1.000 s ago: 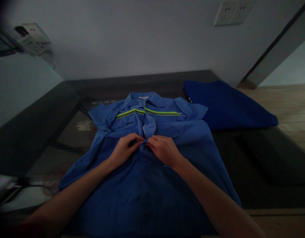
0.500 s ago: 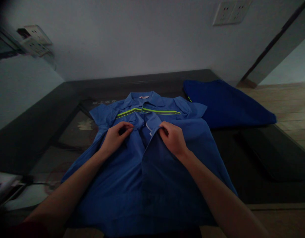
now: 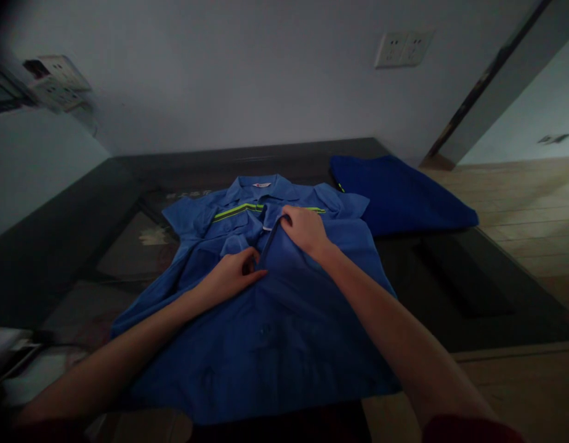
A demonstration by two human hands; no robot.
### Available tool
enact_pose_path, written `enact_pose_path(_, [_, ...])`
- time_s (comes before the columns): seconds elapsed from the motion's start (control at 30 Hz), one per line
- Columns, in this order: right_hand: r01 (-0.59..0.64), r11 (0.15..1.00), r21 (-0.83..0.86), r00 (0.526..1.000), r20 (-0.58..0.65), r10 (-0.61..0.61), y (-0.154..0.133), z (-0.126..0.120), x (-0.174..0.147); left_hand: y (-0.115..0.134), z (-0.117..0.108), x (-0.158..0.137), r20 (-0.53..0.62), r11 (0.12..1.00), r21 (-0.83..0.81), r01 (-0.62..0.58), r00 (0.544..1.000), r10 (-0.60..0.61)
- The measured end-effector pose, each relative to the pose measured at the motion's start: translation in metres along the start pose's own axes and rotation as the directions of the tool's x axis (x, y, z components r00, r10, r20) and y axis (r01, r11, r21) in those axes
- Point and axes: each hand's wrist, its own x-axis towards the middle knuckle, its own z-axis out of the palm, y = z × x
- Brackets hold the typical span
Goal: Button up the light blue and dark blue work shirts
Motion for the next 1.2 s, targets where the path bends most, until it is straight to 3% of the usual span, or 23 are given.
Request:
enact_pose_path(0.17, [-0.037,0.997,0.066,0.999,0.041,0.034,0.004,0.004,0.014,-0.012,-0.006,0.013,-0.117,0.996,0.001,-0.093,0.989,0.093])
enact_pose_path(0.37, [0.236,0.949,0.211,0.965,-0.162,-0.204,-0.033,-0.023,-0.026,-0.01,0.0,0.003,-0.261,0.962,-0.261,-0.083,0.965,0.013])
enact_pose_path(0.43, [0.282,0.926,0.251,0.959,-0.077,-0.271,-0.045,-0.027,-0.044,-0.008,0.007,-0.001,-0.23,0.899,-0.431,-0.073,0.973,-0.031])
enact_pose_path(0.53, [0.208,0.926,0.314,0.957,0.131,-0.26,-0.046,-0.018,-0.059,-0.007,0.015,-0.003,-0.1,0.776,-0.631,-0.009,0.993,-0.07])
enact_pose_path(0.6, [0.146,0.928,0.342,0.947,0.223,-0.231,-0.039,-0.008,-0.06,-0.008,0.017,-0.003,-0.027,0.722,-0.691,0.04,0.996,-0.082])
enact_pose_path(0.7, [0.12,0.9,0.419,0.918,0.298,-0.261,-0.029,0.006,-0.059,-0.014,0.017,-0.003,0.041,0.708,-0.701,0.087,0.996,-0.082])
enact_pose_path(1.0, [0.067,0.818,0.571,0.889,0.339,-0.309,-0.023,0.017,-0.066,-0.022,0.021,-0.002,0.115,0.72,-0.685,0.113,0.992,-0.047])
enact_pose_path(1.2, [0.08,0.85,0.521,0.904,0.322,-0.283,-0.024,0.021,-0.07,-0.019,0.022,-0.004,0.097,0.741,-0.664,0.099,0.994,-0.046])
